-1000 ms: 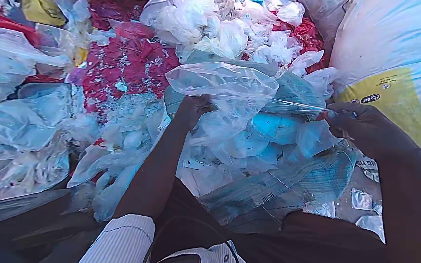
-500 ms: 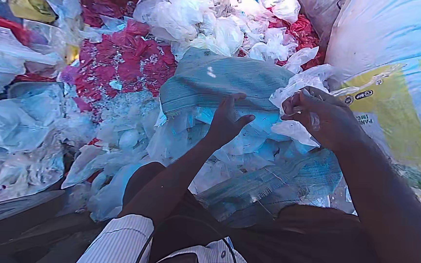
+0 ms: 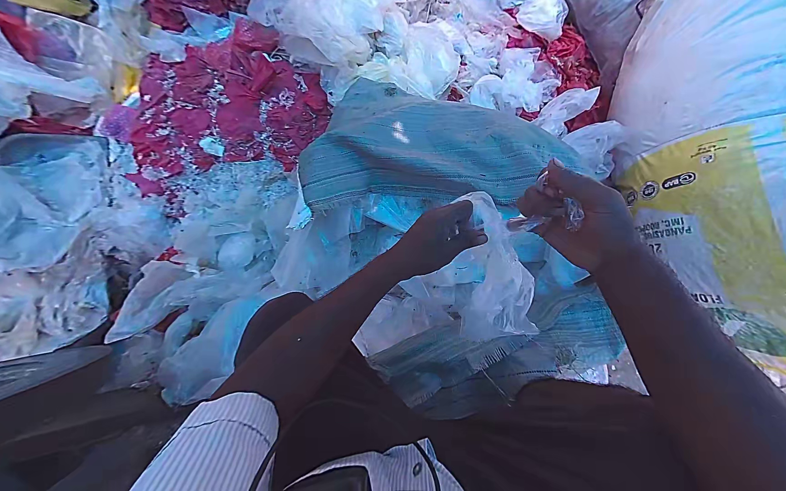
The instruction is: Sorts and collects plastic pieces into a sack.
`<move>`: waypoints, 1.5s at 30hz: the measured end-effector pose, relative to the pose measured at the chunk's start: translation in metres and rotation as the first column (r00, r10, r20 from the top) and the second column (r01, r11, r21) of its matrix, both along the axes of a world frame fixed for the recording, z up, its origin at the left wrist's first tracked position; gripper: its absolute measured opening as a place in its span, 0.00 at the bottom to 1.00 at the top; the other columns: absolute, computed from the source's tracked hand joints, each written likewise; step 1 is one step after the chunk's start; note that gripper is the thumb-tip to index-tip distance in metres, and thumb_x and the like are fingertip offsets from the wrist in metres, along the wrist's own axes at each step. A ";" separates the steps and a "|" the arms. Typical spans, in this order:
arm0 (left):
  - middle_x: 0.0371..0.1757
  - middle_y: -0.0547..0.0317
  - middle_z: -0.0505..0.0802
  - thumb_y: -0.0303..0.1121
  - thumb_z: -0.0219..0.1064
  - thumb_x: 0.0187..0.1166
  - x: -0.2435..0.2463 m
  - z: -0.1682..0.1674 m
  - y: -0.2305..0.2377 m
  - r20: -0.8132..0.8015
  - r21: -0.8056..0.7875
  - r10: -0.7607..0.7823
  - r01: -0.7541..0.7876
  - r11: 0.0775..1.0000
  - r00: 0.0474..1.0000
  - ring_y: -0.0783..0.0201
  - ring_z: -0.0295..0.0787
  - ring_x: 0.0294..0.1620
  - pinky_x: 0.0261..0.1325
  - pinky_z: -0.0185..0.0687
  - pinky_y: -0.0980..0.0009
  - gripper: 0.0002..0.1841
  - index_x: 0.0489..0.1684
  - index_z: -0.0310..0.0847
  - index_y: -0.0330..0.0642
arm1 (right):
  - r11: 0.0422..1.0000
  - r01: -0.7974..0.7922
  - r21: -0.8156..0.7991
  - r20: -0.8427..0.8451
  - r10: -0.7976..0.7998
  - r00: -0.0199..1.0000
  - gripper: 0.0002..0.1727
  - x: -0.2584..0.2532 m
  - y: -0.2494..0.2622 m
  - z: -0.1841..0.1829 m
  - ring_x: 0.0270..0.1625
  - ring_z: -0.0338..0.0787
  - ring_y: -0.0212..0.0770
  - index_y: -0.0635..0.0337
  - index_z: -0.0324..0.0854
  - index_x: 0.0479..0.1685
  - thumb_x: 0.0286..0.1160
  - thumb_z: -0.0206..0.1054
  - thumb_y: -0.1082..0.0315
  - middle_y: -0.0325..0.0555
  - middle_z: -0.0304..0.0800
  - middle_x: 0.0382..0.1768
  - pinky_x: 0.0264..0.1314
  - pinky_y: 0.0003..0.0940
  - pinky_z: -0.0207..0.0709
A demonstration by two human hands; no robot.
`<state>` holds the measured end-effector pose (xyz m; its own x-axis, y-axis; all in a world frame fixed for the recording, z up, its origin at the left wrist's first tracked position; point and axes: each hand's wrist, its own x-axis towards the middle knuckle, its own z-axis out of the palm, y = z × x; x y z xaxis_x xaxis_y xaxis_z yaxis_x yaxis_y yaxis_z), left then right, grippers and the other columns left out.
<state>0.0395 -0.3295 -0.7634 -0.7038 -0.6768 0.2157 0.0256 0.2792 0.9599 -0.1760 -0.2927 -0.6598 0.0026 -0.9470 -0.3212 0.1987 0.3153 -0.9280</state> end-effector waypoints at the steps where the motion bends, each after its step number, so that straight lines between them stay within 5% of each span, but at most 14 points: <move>1: 0.22 0.60 0.81 0.33 0.69 0.83 0.001 -0.001 0.000 -0.013 0.048 0.005 -0.004 0.999 1.000 0.71 0.77 0.24 0.30 0.74 0.75 0.12 0.32 0.74 0.39 | 0.990 0.133 0.039 -0.012 -0.132 0.991 0.24 -0.003 -0.003 0.002 0.21 0.71 0.28 0.41 0.68 0.19 0.93 0.47 0.54 0.27 0.66 0.15 0.34 0.27 0.76; 5: 0.24 0.59 0.84 0.27 0.71 0.80 0.017 0.001 -0.005 0.000 0.196 -0.048 0.048 0.980 0.999 0.70 0.81 0.23 0.30 0.78 0.76 0.10 0.33 0.72 0.39 | 0.803 0.595 0.042 -0.083 -0.591 0.803 0.18 -0.057 -0.010 0.004 0.15 0.69 0.27 0.40 0.66 0.26 0.91 0.51 0.51 0.27 0.65 0.12 0.23 0.25 0.72; 10: 0.40 0.54 0.90 0.17 0.66 0.79 0.015 -0.004 -0.007 -0.072 0.310 -0.200 0.213 0.927 0.977 0.66 0.90 0.35 0.43 0.89 0.71 0.14 0.56 0.71 0.38 | 0.724 0.689 0.024 -0.141 -0.680 0.720 0.19 -0.098 0.001 0.003 0.10 0.62 0.24 0.38 0.66 0.24 0.90 0.49 0.50 0.25 0.60 0.08 0.15 0.20 0.59; 15: 0.49 0.57 0.94 0.22 0.70 0.78 0.040 -0.002 -0.023 0.125 0.100 -0.097 0.085 0.991 0.987 0.71 0.92 0.44 0.53 0.91 0.72 0.16 0.64 0.83 0.38 | 0.470 0.867 -0.167 -0.245 -0.871 0.425 0.19 -0.150 0.025 0.022 0.11 0.62 0.25 0.38 0.61 0.24 0.88 0.50 0.48 0.25 0.60 0.10 0.16 0.23 0.59; 18: 0.44 0.59 0.92 0.25 0.71 0.79 0.051 -0.010 -0.031 0.134 0.054 -0.016 0.008 0.998 0.991 0.74 0.88 0.44 0.53 0.85 0.75 0.04 0.44 0.89 0.36 | 0.549 0.812 -0.200 -0.425 -0.795 0.433 0.22 -0.149 0.034 0.018 0.10 0.61 0.23 0.37 0.63 0.26 0.87 0.55 0.37 0.22 0.60 0.10 0.14 0.21 0.59; 21: 0.39 0.58 0.92 0.22 0.65 0.83 0.045 -0.016 -0.024 0.246 0.250 0.052 -0.115 0.961 0.968 0.74 0.85 0.35 0.41 0.82 0.75 0.07 0.53 0.84 0.35 | 0.774 0.611 -0.167 -0.657 -0.549 0.516 0.22 -0.129 0.031 0.018 0.13 0.63 0.22 0.39 0.70 0.41 0.80 0.60 0.32 0.23 0.64 0.16 0.15 0.21 0.60; 24: 0.50 0.52 0.90 0.20 0.60 0.84 0.038 -0.025 -0.035 0.242 0.372 0.193 -0.274 0.887 0.951 0.70 0.87 0.49 0.57 0.84 0.68 0.13 0.63 0.78 0.32 | 0.947 0.294 0.129 -0.852 -0.046 0.521 0.41 -0.104 0.028 0.019 0.50 0.80 0.53 0.55 0.71 0.76 0.71 0.73 0.38 0.60 0.81 0.56 0.49 0.59 0.74; 26: 0.55 0.50 0.90 0.17 0.58 0.82 0.032 -0.034 -0.038 0.179 0.456 0.332 -0.378 0.806 0.926 0.68 0.88 0.56 0.64 0.84 0.66 0.16 0.66 0.77 0.29 | 0.923 0.042 0.383 -0.800 0.309 0.515 0.43 -0.091 0.025 0.010 0.64 0.81 0.66 0.60 0.69 0.81 0.71 0.78 0.45 0.72 0.80 0.66 0.65 0.71 0.72; 29: 0.52 0.51 0.90 0.17 0.56 0.82 0.030 -0.040 -0.045 0.170 0.461 0.417 -0.446 0.767 0.893 0.68 0.88 0.53 0.61 0.84 0.67 0.13 0.61 0.77 0.31 | 0.753 -0.340 0.563 -0.619 0.657 0.430 0.27 -0.072 0.025 -0.008 0.57 0.90 0.46 0.54 0.83 0.72 0.80 0.70 0.48 0.52 0.92 0.56 0.61 0.50 0.81; 31: 0.46 0.51 0.89 0.17 0.59 0.81 0.031 -0.043 -0.048 0.255 0.326 0.448 -0.512 0.795 0.857 0.66 0.86 0.48 0.55 0.83 0.65 0.08 0.53 0.78 0.33 | 0.716 -0.435 0.546 -0.519 0.696 0.496 0.14 -0.061 0.025 -0.007 0.38 0.86 0.29 0.51 0.91 0.55 0.85 0.67 0.56 0.37 0.92 0.37 0.42 0.29 0.77; 34: 0.66 0.39 0.83 0.14 0.64 0.65 0.030 -0.048 -0.043 0.369 -0.072 0.570 -0.589 0.805 0.734 0.44 0.80 0.69 0.68 0.77 0.44 0.24 0.64 0.77 0.35 | 0.788 -0.433 0.437 -0.494 0.613 0.617 0.08 -0.055 0.022 0.001 0.28 0.80 0.26 0.55 0.91 0.45 0.85 0.66 0.65 0.37 0.88 0.28 0.31 0.21 0.72; 39: 0.76 0.43 0.78 0.19 0.64 0.51 0.009 -0.015 -0.012 0.091 -0.475 0.786 -0.668 0.573 0.611 0.41 0.71 0.77 0.66 0.68 0.39 0.32 0.66 0.71 0.36 | 0.870 -0.349 0.347 -0.542 0.490 0.683 0.06 -0.041 0.020 0.007 0.39 0.83 0.28 0.56 0.84 0.50 0.86 0.64 0.66 0.38 0.86 0.37 0.45 0.26 0.78; 43: 0.85 0.42 0.71 0.32 0.60 0.64 0.004 0.009 0.009 -0.094 -0.671 0.791 -0.625 0.398 0.604 0.40 0.50 0.92 0.85 0.43 0.37 0.25 0.66 0.80 0.46 | 0.941 -0.207 0.268 -0.542 0.325 0.775 0.07 -0.027 0.016 0.008 0.29 0.83 0.28 0.58 0.81 0.49 0.89 0.57 0.69 0.38 0.88 0.27 0.33 0.20 0.75; 45: 0.81 0.44 0.75 0.35 0.55 0.74 0.004 0.020 0.018 -0.185 -0.642 0.719 -0.637 0.428 0.670 0.45 0.56 0.90 0.85 0.45 0.43 0.21 0.65 0.81 0.45 | 0.973 -0.106 0.206 -0.575 0.208 0.791 0.06 -0.019 0.014 0.007 0.23 0.78 0.27 0.61 0.80 0.50 0.88 0.58 0.70 0.37 0.79 0.21 0.29 0.20 0.73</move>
